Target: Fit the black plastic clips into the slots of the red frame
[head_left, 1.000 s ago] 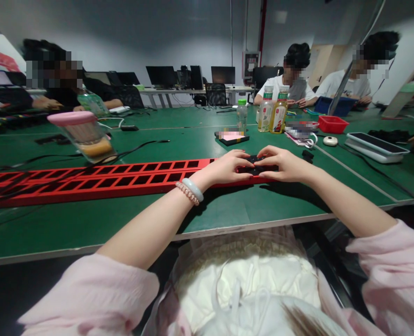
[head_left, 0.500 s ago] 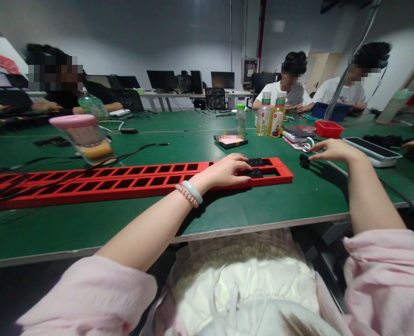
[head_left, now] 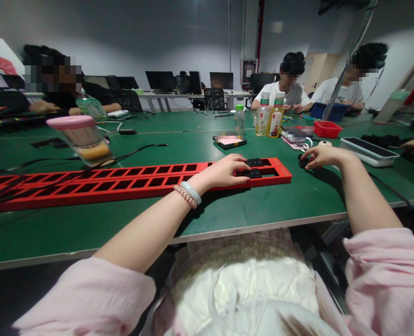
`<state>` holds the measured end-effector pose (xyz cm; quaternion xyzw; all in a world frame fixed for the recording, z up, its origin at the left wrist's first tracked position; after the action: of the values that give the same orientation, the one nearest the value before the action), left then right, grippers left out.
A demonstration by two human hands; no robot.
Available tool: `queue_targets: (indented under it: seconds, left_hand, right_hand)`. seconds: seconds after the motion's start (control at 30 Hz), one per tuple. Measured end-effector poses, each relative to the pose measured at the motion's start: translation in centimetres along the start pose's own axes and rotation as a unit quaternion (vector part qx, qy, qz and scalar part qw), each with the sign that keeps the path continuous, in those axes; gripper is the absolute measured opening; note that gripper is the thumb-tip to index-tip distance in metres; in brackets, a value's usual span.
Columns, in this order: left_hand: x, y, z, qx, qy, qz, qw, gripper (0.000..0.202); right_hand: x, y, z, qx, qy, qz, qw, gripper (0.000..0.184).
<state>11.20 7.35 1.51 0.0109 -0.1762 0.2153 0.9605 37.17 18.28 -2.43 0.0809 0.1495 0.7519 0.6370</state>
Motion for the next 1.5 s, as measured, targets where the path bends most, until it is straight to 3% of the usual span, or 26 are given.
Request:
queue_targets:
  seconds: [0.37,0.63,0.87,1.17,1.5]
  left_hand:
    - [-0.2,-0.2,0.2,-0.004,-0.001,0.012,1.000,0.038]
    - [-0.6,0.2,0.1,-0.018,-0.006,0.025,1.000,0.036]
    - [-0.8,-1.1,0.4,-0.001,-0.001,0.014,1.000,0.034]
    - [-1.1,-1.4,0.7,0.004,0.007,0.034,0.999,0.033]
    - [-0.7,-3.2,1.1,0.008,0.002,0.009,1.000,0.039]
  right_hand:
    - [0.7,-1.2,-2.3,0.024,0.098,-0.047,0.994,0.059]
    - [0.8,0.0,-1.5,-0.038,0.037,-0.018,0.998,0.050]
    - [-0.3,3.0,0.3,-0.026,-0.057,0.012,0.998,0.042]
    - [-2.2,8.0,0.5,0.125,-0.044,0.091,0.987,0.040]
    - [-5.8,15.0,0.6,0.175,-0.088,0.261,0.945,0.045]
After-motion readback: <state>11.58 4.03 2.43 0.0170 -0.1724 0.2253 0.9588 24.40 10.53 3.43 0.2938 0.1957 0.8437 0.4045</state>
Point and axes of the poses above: each hand's wrist, its own x-axis towards the middle knuckle, its own z-axis out of the back of the hand, y = z × x, the point moved 10 cm from there along x, towards the middle knuckle, and after that the axes turned 9 degrees about -z, right-handed, at the moved point
